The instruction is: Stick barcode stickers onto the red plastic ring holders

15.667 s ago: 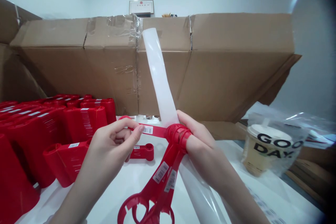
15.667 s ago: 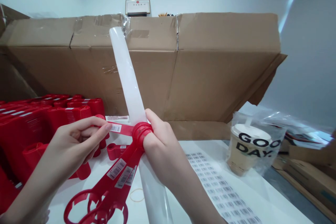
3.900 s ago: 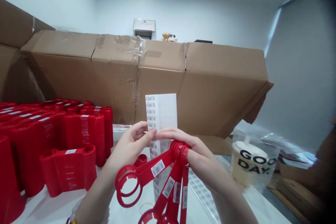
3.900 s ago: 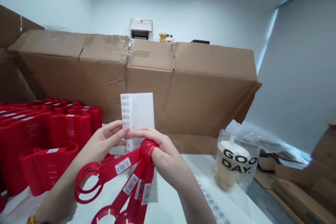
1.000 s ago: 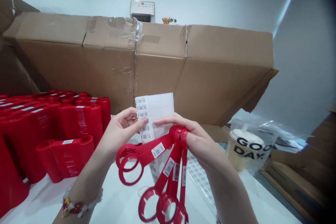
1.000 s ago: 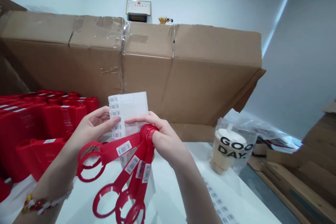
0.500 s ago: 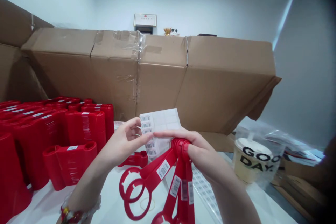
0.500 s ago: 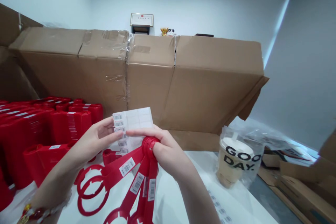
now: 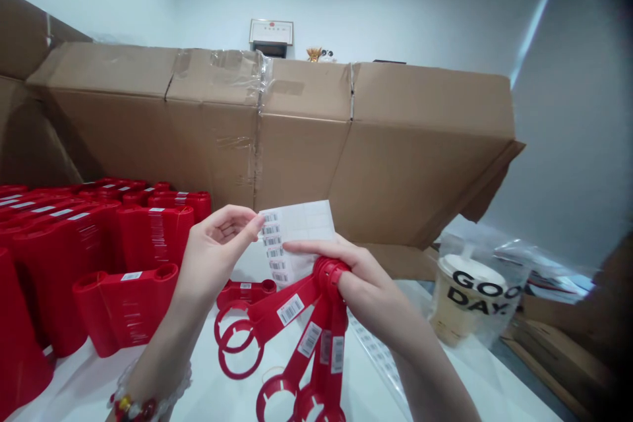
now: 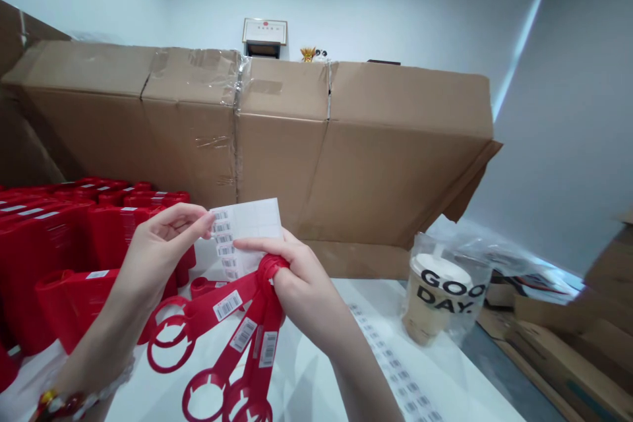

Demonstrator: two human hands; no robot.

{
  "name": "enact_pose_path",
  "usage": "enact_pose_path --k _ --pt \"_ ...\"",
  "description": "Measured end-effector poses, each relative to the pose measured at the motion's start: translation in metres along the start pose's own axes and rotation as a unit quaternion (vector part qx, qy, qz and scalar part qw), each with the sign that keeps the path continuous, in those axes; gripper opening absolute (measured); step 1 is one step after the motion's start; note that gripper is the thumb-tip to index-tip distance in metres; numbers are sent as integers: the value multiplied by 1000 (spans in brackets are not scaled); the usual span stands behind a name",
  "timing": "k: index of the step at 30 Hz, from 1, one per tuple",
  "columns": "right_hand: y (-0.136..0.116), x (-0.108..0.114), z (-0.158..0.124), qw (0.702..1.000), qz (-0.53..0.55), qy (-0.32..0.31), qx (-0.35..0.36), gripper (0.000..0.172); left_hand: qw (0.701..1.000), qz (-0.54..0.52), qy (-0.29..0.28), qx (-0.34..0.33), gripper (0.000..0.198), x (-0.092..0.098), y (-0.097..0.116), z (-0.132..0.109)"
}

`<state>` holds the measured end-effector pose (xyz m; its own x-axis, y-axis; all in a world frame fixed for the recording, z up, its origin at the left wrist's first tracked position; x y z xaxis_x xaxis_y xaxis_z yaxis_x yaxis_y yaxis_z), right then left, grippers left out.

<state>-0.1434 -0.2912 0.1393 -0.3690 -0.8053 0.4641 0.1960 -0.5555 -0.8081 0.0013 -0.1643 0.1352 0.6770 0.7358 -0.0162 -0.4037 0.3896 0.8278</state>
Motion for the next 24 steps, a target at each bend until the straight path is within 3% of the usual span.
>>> enact_pose_path --k 10,14,20,24 --pt "11 -7 3 999 45 -14 5 59 995 -35 8 91 39 5 -13 0" --pt "11 -6 5 999 34 5 20 59 995 -33 21 95 42 5 -14 -2" --pt "12 -4 9 999 -9 22 43 61 994 -54 -10 91 40 1 -14 -4" --pt "12 -2 7 999 -19 27 38 62 996 25 -1 85 45 6 -8 -5"
Point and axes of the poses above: each hand's wrist, its own z-axis towards the middle knuckle, its own x-axis out of the back of the hand, y = z × x, the point moved 7 cm from there along z, towards the middle knuckle, and after that the axes turned 8 degrees about -y, right-handed, at the moved point
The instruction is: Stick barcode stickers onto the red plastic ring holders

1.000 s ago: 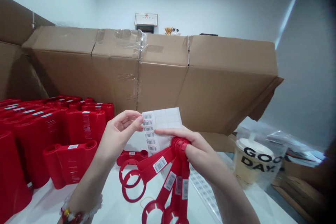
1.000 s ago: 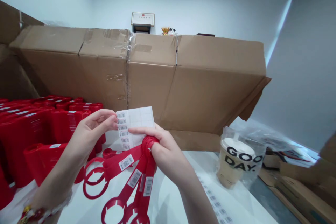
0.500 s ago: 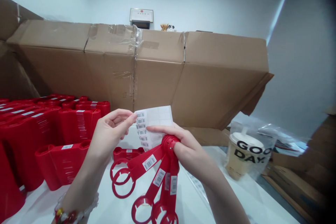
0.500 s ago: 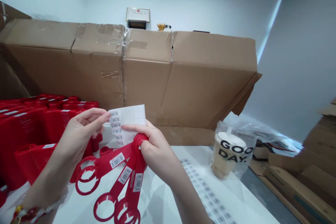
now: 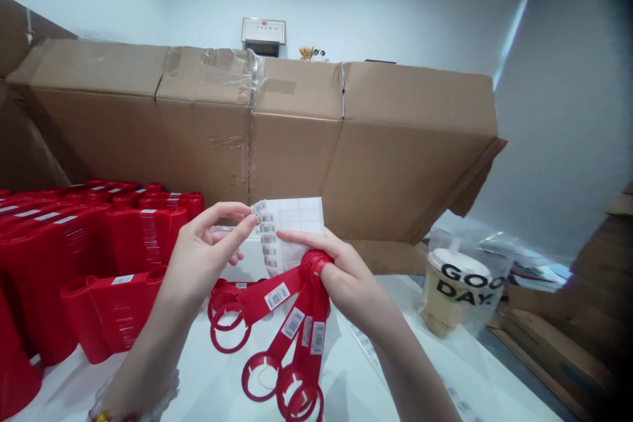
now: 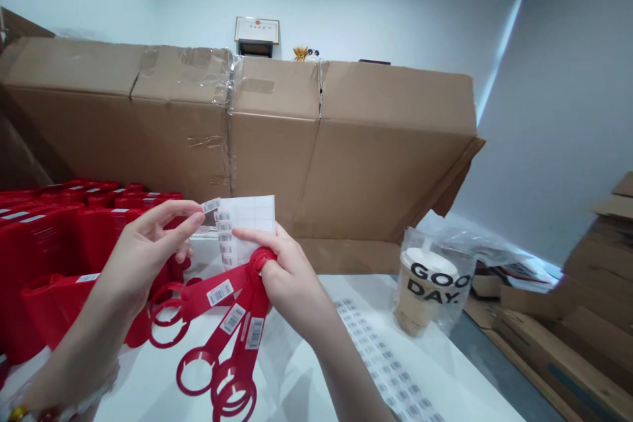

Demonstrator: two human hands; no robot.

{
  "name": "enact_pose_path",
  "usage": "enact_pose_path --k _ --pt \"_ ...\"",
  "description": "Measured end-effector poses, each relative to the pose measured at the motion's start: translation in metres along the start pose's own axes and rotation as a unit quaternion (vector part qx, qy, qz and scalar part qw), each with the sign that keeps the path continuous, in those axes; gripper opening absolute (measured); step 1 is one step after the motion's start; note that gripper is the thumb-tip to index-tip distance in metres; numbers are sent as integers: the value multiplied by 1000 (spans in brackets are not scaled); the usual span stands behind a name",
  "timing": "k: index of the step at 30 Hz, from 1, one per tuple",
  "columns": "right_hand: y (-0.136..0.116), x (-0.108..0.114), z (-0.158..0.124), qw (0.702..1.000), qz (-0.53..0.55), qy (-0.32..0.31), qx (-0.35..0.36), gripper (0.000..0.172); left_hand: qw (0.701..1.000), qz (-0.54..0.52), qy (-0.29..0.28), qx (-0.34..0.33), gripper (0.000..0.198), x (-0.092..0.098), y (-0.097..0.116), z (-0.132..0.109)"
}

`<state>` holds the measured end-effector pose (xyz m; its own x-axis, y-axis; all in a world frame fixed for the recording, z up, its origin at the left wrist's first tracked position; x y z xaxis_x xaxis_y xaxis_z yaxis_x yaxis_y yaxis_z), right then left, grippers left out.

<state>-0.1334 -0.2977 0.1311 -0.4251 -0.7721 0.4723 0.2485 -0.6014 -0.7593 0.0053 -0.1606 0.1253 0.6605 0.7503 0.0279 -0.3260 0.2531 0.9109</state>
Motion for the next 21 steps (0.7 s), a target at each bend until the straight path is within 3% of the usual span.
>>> enact_pose_path --k 4,14,21 --pt "0 1 -3 1000 8 1 -4 62 999 45 -1 -16 47 0 2 1" --pt "-2 2 -1 1000 -9 3 -1 64 997 -30 25 -66 41 -6 7 -1" --pt "-4 -5 -2 1000 9 -15 -7 66 998 18 19 -56 56 -4 5 2"
Point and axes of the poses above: each hand's wrist, its own z-axis towards the middle knuckle, its own x-axis out of the back of the hand, y = z × x, the point moved 7 cm from there along z, towards the middle knuckle, and after that the axes turned 8 degrees about -y, right-handed, at the moved point
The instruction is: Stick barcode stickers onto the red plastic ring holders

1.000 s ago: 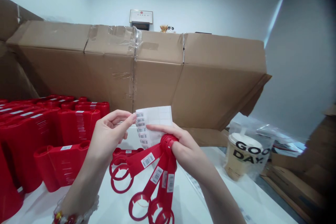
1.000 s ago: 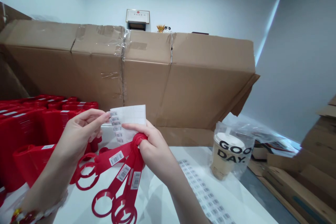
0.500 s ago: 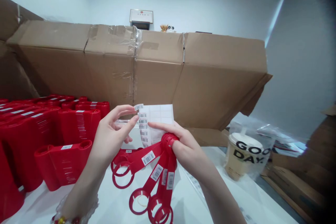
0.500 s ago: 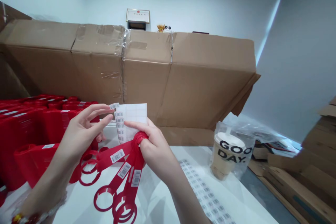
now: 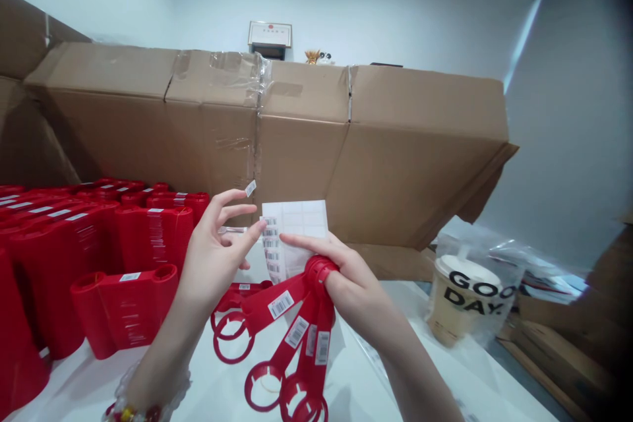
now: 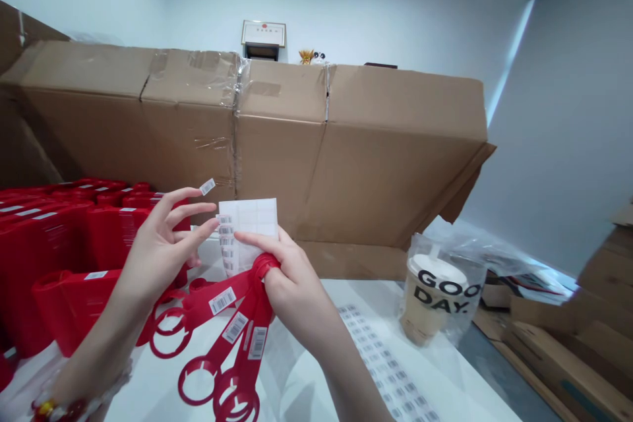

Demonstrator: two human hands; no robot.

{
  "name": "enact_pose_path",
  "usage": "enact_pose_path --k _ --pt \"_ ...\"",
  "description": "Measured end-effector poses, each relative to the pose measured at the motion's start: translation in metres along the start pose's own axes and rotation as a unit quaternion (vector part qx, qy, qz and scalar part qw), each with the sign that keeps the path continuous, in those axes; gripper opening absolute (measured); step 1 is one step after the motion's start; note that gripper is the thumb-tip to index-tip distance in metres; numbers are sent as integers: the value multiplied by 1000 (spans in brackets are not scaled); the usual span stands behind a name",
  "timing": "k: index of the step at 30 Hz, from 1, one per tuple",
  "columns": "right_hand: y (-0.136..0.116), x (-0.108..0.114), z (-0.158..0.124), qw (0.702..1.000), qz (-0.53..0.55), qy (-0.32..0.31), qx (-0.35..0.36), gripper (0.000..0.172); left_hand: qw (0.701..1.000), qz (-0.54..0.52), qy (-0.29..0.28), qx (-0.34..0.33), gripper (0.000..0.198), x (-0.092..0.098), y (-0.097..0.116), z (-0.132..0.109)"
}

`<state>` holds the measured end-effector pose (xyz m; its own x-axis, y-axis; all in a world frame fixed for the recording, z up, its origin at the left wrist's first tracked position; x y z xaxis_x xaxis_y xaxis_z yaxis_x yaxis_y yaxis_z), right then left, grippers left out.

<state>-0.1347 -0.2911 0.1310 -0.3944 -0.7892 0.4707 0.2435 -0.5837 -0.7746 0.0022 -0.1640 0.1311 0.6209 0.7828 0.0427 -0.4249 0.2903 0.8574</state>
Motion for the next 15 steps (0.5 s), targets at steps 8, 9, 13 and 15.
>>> enact_pose_path --k 8,9,13,15 --pt "3 -4 -1 1000 -8 -12 4 69 998 46 39 -13 57 2 0 -4" --pt "4 -5 0 1000 -13 -14 5 69 997 66 42 -20 57 3 0 -5" --pt "4 -8 2 999 -25 -15 16 70 992 120 36 -30 57 2 0 -5" --pt "3 -9 2 999 -25 -15 16 70 993 109 22 -27 58 1 0 -4"
Point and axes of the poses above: each hand's wrist, its own z-axis towards the middle knuckle, its own x-axis out of the back of the hand, y = z × x, the point moved 7 cm from there along z, towards the middle knuckle, and after that the axes turned 8 degrees about -y, right-handed, at the moved point
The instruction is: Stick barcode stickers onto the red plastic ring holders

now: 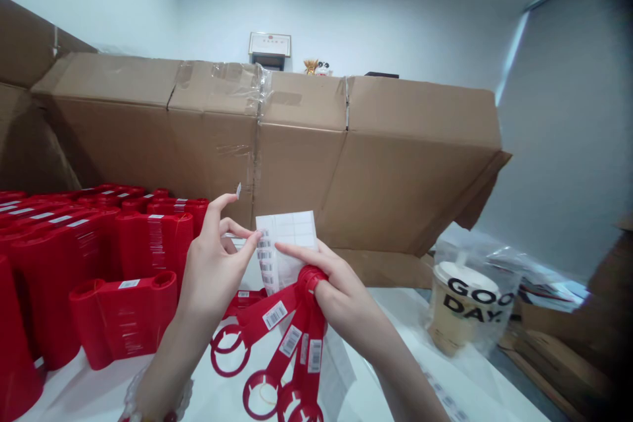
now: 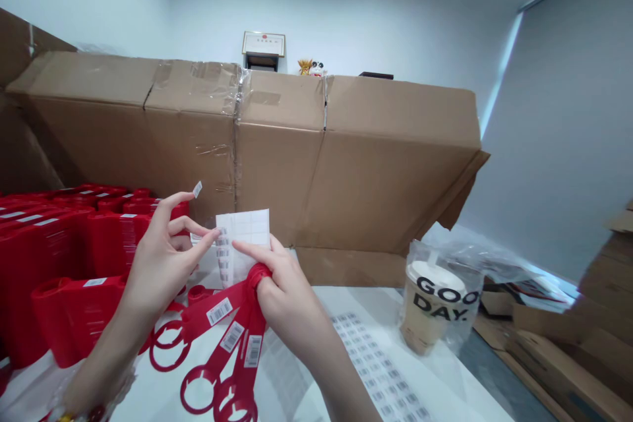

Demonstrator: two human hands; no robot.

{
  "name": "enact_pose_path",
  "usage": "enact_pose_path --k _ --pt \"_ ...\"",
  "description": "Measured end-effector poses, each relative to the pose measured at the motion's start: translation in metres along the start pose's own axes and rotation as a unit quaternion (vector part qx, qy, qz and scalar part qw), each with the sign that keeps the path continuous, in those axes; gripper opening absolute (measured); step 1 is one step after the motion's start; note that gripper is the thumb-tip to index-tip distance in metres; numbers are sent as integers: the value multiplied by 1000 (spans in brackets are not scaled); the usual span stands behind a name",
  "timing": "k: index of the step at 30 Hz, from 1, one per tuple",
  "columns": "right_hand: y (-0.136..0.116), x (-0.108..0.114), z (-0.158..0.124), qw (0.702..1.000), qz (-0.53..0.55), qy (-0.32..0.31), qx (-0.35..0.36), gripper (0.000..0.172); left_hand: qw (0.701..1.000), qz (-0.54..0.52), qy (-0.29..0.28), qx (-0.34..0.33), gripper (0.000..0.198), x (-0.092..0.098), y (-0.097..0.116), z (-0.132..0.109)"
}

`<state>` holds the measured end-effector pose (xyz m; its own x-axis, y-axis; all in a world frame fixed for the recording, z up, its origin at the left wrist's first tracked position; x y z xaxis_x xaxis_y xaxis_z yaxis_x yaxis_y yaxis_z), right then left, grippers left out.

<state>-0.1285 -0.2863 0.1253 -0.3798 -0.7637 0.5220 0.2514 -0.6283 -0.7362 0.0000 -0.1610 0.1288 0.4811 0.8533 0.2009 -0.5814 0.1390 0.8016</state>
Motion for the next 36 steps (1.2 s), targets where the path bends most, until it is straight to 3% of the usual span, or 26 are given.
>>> enact_pose_path --k 7,16,26,31,36 --pt "-1 -1 3 998 54 -35 -4 78 996 -75 -24 35 65 1 -3 2" --pt "-1 -2 2 998 26 -50 -20 70 990 -124 -53 41 67 -9 -8 6" --pt "10 14 6 998 -19 23 -46 68 977 -187 -86 48 88 -4 6 0" --pt "14 39 3 993 -11 105 -53 65 987 -121 -70 77 86 5 3 -6" --pt "11 53 -5 984 31 170 -42 63 972 -146 -156 101 91 -9 0 -11"
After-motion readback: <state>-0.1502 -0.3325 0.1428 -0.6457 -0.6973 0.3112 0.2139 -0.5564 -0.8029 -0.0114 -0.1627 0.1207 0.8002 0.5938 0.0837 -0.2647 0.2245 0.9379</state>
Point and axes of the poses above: each hand's wrist, its own z-axis towards the middle knuckle, its own x-axis out of the back of the hand, y = z × x, the point moved 7 cm from there along z, towards the middle knuckle, and after that the axes turned 8 degrees about -y, right-handed, at the moved point
